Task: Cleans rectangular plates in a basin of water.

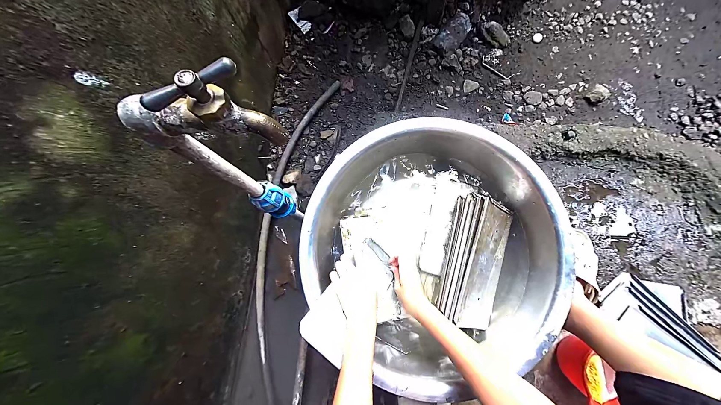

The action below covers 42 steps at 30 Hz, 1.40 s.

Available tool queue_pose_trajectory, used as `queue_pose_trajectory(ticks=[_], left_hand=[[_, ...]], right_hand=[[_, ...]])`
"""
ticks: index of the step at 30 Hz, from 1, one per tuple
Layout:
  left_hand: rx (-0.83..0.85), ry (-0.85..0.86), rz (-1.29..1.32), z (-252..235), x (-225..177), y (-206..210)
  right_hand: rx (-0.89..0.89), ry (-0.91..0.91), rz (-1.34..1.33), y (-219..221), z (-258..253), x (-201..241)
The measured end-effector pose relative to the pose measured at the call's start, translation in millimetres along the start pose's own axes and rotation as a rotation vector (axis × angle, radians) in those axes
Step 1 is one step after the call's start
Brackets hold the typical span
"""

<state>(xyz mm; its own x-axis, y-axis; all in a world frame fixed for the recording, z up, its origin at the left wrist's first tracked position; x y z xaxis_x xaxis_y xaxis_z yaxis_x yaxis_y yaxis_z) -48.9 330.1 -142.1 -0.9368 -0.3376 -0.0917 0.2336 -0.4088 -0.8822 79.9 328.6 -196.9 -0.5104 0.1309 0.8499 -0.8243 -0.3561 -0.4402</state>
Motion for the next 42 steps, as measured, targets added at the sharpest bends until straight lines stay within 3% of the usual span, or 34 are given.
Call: queue_pose_trajectory(ticks=[3,7,9,12,16,19,24,28,34,39,42], left_hand=[[0.044,-0.008,0.001,1.0,-1.5,-0.5],[0.053,0.001,0.032,0.9,-2.7,-2.4],[0.009,0.018,0.064,3.4,-2.8,-2.3],[0.022,0.003,0.061,2.1,-1.1,-0.8],[0.037,0.012,0.064,2.4,-2.1,0.4],[0.044,0.009,0.053,2.6,-1.1,3.2],[0.027,0.027,0.075,5.3,-4.2,-1.5],[0.041,0.012,0.087,5.5,-1.1,-0.4],[0.105,-0.004,0.06,4.0,-1.8,3.0],[0.062,0.013,0.083,4.5,-4.4,-1.0],[0.059,0.013,0.092,5.4,-4.4,-1.6]], right_hand=[[-0.013,0.061,-0.005,-13.8,21.1,-6.5],[-0.173,-0.114,-0.168,-31.1,2.3,24.6],[-0.138,-0.17,-0.236,-14.4,-22.0,42.2],[-0.046,-0.125,-0.128,12.1,-37.9,33.0],[0.019,-0.004,0.085,4.8,-9.8,6.2],[0.03,0.058,0.094,-4.6,0.2,3.4],[-0.02,-0.113,-0.035,-6.4,-25.6,42.2],[0.031,-0.005,0.046,8.0,-32.2,23.7],[0.07,0.186,0.165,-11.9,12.0,-2.6],[-0.204,0.021,-0.13,-45.8,10.2,21.1],[-0.233,-0.131,-0.205,-30.4,-22.9,43.0]])
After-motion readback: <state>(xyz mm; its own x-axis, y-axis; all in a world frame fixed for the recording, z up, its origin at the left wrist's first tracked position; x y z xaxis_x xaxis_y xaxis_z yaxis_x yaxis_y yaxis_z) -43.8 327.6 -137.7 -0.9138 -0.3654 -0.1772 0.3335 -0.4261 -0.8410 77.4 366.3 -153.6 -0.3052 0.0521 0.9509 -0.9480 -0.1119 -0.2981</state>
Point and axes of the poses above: each hand's wrist, its own z-axis away from the middle knuckle, its own y-axis out of the palm, x = y × z, the point moved 9 cm from there along -z, towards the middle knuckle, and after that the axes turned 9 degrees about x, right-handed, at the moved point
